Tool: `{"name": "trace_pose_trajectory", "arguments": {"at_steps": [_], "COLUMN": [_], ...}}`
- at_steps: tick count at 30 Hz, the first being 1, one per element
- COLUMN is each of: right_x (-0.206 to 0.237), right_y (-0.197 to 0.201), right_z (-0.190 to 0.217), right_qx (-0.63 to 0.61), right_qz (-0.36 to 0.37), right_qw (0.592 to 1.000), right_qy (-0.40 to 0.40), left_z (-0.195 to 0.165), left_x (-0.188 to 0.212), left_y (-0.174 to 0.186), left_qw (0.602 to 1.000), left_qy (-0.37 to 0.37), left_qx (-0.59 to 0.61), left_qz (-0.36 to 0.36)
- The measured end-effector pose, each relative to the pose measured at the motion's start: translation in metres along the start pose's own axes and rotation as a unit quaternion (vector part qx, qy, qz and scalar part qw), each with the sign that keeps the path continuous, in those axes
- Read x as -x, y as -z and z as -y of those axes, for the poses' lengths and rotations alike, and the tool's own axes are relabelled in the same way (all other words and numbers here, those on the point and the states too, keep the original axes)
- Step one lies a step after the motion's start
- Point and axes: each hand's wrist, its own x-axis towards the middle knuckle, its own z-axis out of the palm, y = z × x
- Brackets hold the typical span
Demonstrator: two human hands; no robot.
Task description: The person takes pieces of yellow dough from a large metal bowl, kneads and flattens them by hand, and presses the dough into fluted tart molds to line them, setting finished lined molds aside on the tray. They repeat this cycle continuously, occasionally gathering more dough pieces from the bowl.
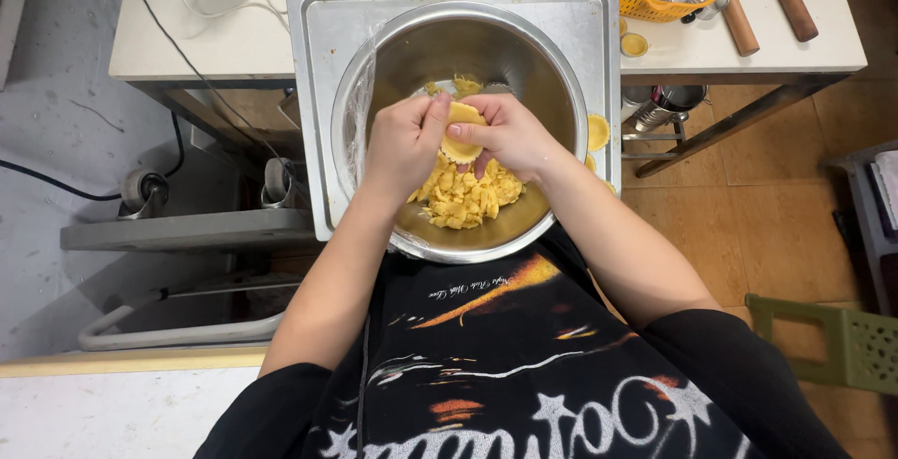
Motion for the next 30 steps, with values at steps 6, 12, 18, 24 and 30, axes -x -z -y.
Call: {"name": "trace_pose_trajectory", "arguments": {"at_steps": [6,12,18,24,30], "right_x": [0.003,-0.005,-0.007,-0.005,-0.004], "right_y": [0.003,0.011,0.008,0.005,0.006], "right_z": [0.009,-0.002,-0.008,0.003,-0.001], "right_qx": [-0.086,-0.036,0.028,-0.101,-0.033], "right_qz": [-0.024,-0.143,-0.156,-0.142,-0.146], "right_qw": [0.996,0.986,0.980,0.983,0.983], "right_qy": [0.003,0.082,0.117,0.050,0.106], "left_z": [0.010,0.003,-0.007,0.001,0.003], "left_x": [0.002,0.001,-0.001,0.003,0.001], "left_y": [0.000,0.002,0.000,0.000,0.002], "left_qw": [0.980,0.988,0.986,0.997,0.999], "left_qy": [-0.099,-0.053,0.041,-0.050,0.005], "left_qx": [-0.165,-0.139,-0.155,-0.052,-0.039], "left_qz": [-0.050,-0.030,0.054,0.030,0.013]}}
